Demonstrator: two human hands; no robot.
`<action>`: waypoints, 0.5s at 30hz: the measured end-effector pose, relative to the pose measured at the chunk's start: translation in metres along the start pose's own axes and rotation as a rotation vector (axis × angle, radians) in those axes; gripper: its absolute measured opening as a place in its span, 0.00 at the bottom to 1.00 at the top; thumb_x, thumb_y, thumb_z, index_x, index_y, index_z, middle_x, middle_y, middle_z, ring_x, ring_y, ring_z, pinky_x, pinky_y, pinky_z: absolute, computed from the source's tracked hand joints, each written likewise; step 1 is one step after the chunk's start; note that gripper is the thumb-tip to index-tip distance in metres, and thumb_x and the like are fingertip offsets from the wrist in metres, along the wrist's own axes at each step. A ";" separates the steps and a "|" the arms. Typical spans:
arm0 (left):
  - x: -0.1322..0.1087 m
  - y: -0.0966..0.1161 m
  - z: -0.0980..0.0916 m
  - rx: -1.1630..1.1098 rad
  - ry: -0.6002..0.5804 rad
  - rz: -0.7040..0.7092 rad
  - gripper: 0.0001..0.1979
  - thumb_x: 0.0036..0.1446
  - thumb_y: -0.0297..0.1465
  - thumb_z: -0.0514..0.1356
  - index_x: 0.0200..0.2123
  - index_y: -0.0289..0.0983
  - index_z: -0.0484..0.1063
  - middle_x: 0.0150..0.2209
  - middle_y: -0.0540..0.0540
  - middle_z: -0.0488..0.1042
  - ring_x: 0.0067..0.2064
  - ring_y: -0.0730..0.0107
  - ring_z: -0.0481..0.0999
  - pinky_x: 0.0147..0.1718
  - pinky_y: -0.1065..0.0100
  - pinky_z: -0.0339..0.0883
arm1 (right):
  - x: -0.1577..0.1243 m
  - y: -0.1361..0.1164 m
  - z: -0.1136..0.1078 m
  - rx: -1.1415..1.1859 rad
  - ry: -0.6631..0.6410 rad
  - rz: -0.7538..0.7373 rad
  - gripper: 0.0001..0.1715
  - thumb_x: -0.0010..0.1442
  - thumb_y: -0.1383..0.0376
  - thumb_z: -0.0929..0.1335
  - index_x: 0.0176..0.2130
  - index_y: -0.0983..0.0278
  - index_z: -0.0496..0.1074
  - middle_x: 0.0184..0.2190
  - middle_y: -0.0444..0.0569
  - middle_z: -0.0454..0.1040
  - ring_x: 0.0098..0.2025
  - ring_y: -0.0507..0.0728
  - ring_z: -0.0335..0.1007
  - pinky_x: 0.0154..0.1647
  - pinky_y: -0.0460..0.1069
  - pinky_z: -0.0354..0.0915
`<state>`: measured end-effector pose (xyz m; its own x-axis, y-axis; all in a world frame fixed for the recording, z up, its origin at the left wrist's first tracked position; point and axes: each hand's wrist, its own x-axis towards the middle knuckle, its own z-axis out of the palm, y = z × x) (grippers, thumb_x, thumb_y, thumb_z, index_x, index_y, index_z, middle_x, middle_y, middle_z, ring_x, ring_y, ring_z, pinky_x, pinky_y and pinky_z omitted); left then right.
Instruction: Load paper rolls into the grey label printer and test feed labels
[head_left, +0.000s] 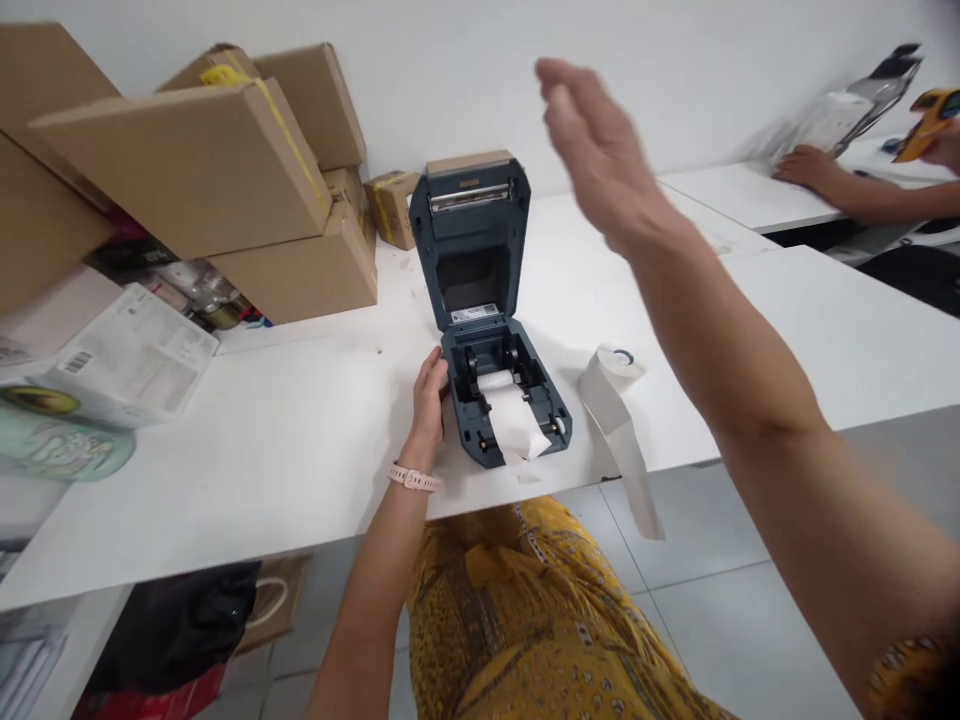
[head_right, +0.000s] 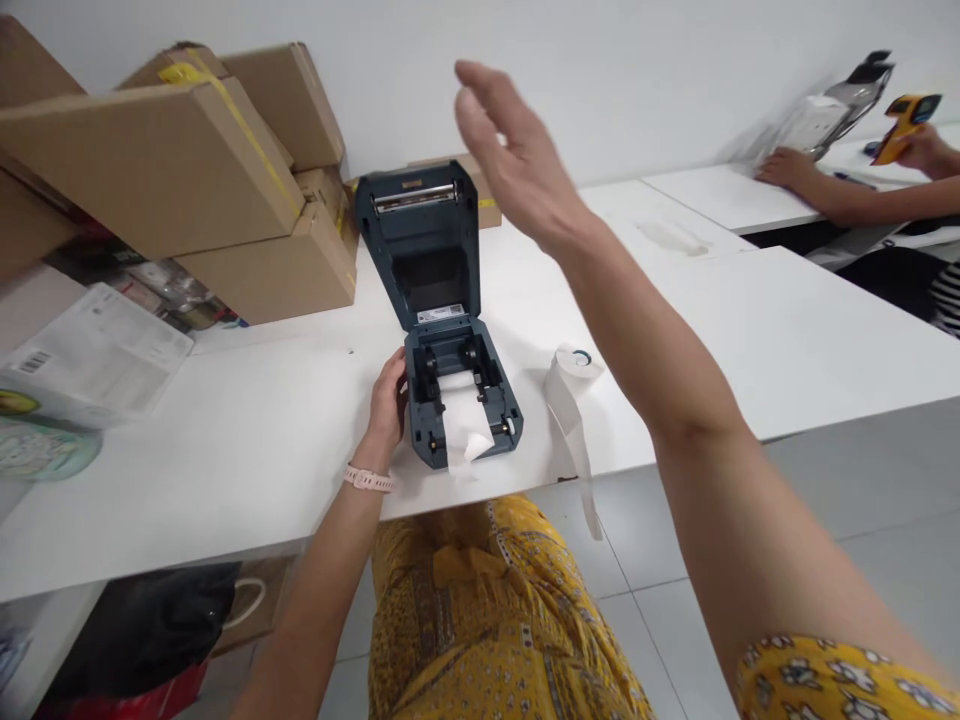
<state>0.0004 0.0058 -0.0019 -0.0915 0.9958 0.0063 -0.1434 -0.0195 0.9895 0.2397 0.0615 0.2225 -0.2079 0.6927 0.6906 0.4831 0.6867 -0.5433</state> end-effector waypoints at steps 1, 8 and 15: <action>-0.001 0.002 -0.001 0.031 0.019 0.005 0.29 0.66 0.49 0.61 0.64 0.42 0.72 0.70 0.40 0.70 0.71 0.46 0.70 0.68 0.46 0.66 | 0.017 0.012 0.011 0.017 -0.032 0.078 0.38 0.78 0.46 0.55 0.73 0.68 0.56 0.77 0.58 0.58 0.75 0.59 0.58 0.77 0.62 0.56; -0.056 0.031 0.007 0.438 -0.098 0.754 0.20 0.74 0.41 0.52 0.51 0.40 0.81 0.57 0.40 0.82 0.62 0.55 0.78 0.65 0.47 0.68 | 0.026 0.045 0.055 -0.070 0.034 0.010 0.46 0.68 0.29 0.50 0.47 0.58 0.76 0.50 0.51 0.82 0.56 0.65 0.76 0.62 0.59 0.69; -0.131 0.031 0.016 0.687 -0.470 1.026 0.14 0.66 0.36 0.60 0.48 0.35 0.79 0.51 0.36 0.85 0.59 0.48 0.82 0.63 0.46 0.73 | -0.024 0.012 0.038 -0.102 0.069 -0.047 0.44 0.72 0.34 0.49 0.52 0.57 0.75 0.50 0.48 0.80 0.57 0.63 0.75 0.61 0.60 0.70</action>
<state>0.0239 -0.1240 0.0305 0.5100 0.4947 0.7037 0.3241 -0.8683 0.3755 0.2176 0.0614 0.1813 -0.1748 0.6408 0.7476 0.5587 0.6897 -0.4606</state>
